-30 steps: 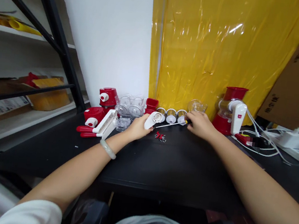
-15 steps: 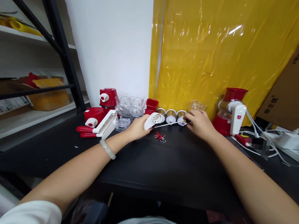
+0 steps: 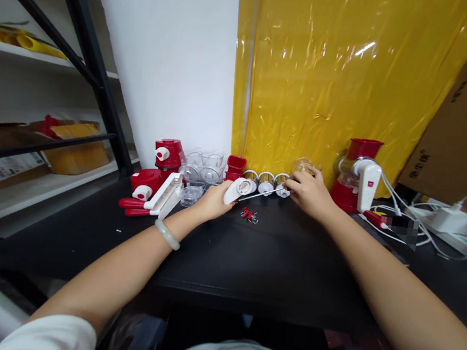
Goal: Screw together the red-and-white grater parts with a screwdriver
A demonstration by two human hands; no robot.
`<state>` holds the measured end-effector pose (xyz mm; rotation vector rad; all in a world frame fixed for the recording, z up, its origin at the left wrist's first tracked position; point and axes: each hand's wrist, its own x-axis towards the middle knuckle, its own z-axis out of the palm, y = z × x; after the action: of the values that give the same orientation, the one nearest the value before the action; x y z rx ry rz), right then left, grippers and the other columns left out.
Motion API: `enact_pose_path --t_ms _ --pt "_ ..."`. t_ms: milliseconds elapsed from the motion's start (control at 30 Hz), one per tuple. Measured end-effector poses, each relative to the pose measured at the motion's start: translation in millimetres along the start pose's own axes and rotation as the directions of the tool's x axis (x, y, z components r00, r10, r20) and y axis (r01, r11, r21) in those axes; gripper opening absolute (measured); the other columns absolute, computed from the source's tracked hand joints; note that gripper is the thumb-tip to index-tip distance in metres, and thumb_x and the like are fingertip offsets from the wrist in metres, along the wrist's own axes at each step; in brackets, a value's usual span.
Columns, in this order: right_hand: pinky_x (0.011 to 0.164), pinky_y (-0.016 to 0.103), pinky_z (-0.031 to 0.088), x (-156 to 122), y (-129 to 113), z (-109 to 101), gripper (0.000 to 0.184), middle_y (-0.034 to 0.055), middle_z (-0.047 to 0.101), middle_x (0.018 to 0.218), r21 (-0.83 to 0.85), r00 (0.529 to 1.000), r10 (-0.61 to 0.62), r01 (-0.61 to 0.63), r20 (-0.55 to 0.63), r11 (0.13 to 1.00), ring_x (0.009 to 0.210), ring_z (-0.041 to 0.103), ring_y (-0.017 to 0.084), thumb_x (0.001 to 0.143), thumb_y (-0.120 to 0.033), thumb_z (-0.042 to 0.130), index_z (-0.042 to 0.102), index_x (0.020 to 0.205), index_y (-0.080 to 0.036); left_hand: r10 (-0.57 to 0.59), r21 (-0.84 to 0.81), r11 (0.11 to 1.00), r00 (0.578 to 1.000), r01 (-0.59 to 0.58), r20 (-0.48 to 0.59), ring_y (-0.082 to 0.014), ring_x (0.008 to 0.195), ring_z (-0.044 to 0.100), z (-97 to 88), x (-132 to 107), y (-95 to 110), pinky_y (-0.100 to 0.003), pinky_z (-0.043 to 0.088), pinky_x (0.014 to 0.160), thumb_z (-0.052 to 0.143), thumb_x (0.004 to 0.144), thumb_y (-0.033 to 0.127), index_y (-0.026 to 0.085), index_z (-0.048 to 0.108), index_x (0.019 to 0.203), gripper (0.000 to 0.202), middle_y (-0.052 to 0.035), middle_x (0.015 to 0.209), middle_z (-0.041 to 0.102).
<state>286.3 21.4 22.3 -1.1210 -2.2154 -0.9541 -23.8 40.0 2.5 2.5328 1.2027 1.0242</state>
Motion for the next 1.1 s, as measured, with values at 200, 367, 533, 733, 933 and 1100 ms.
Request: enact_pose_path --t_ms 200,367,533,733,933,1100 --pt "0.107 0.049 0.022 0.2 2.9 3.1 0.021 0.0057 0.069 0.096 0.063 1.000 0.005 -0.005 -0.008 0.998 0.099 0.060 0.024 0.086 -0.012 0.055 0.069 0.097 -0.023 0.005 0.021 1.000 1.000 -0.005 -0.001 -0.0269 0.105 0.069 -0.2 0.1 -2.7 -0.038 0.053 0.087 0.069 0.076 0.020 0.022 0.057 0.124 0.050 -0.0068 0.115 0.072" --pt "0.105 0.049 0.023 -0.6 3.9 5.2 0.023 0.0066 0.071 0.100 0.133 0.999 0.038 -0.040 0.017 0.990 0.101 0.062 0.025 0.087 -0.016 0.057 0.071 0.104 -0.024 -0.015 0.027 1.000 1.000 0.015 0.003 -0.0278 0.105 0.069 -1.1 0.1 -2.7 -0.038 0.053 0.087 0.070 0.076 0.019 0.022 0.058 0.123 0.049 -0.0072 0.114 0.072" --pt "0.102 0.048 0.025 0.0 1.0 1.7 0.026 0.0074 0.071 0.102 0.158 0.997 0.057 -0.064 0.048 0.985 0.100 0.061 0.025 0.086 -0.018 0.057 0.071 0.107 -0.025 -0.017 0.023 1.000 1.000 0.017 0.004 -0.0288 0.108 0.068 -1.8 -0.3 -1.7 -0.040 0.053 0.089 0.070 0.075 0.018 0.022 0.056 0.125 0.053 -0.0077 0.117 0.072" --pt "0.101 0.048 0.026 0.0 1.3 3.4 0.024 0.0077 0.071 0.102 0.196 0.996 0.072 -0.083 0.059 0.977 0.100 0.060 0.025 0.085 -0.018 0.058 0.072 0.104 -0.025 -0.039 0.031 0.999 0.999 0.039 0.019 -0.0298 0.109 0.067 -2.5 -1.0 -1.9 -0.041 0.052 0.091 0.074 0.073 0.019 0.021 0.055 0.127 0.058 -0.0086 0.118 0.071" --pt "0.101 0.048 0.027 -1.3 0.7 6.0 0.025 0.0079 0.071 0.103 0.215 0.995 0.084 -0.095 0.059 0.972 0.101 0.061 0.025 0.084 -0.017 0.059 0.071 0.104 -0.024 -0.028 0.048 0.998 0.999 0.027 0.022 -0.0295 0.106 0.068 -1.0 -1.6 -2.1 -0.041 0.052 0.089 0.073 0.074 0.021 0.021 0.057 0.123 0.052 -0.0091 0.116 0.072" --pt "0.101 0.048 0.026 -2.1 0.2 6.9 0.025 0.0073 0.071 0.103 0.201 0.995 0.080 -0.089 0.051 0.975 0.100 0.061 0.025 0.084 -0.017 0.058 0.071 0.104 -0.025 -0.046 0.035 0.998 0.999 0.046 0.016 -0.0293 0.106 0.068 -1.8 -1.5 -2.0 -0.041 0.052 0.089 0.074 0.070 0.019 0.021 0.058 0.122 0.054 -0.0082 0.114 0.072"
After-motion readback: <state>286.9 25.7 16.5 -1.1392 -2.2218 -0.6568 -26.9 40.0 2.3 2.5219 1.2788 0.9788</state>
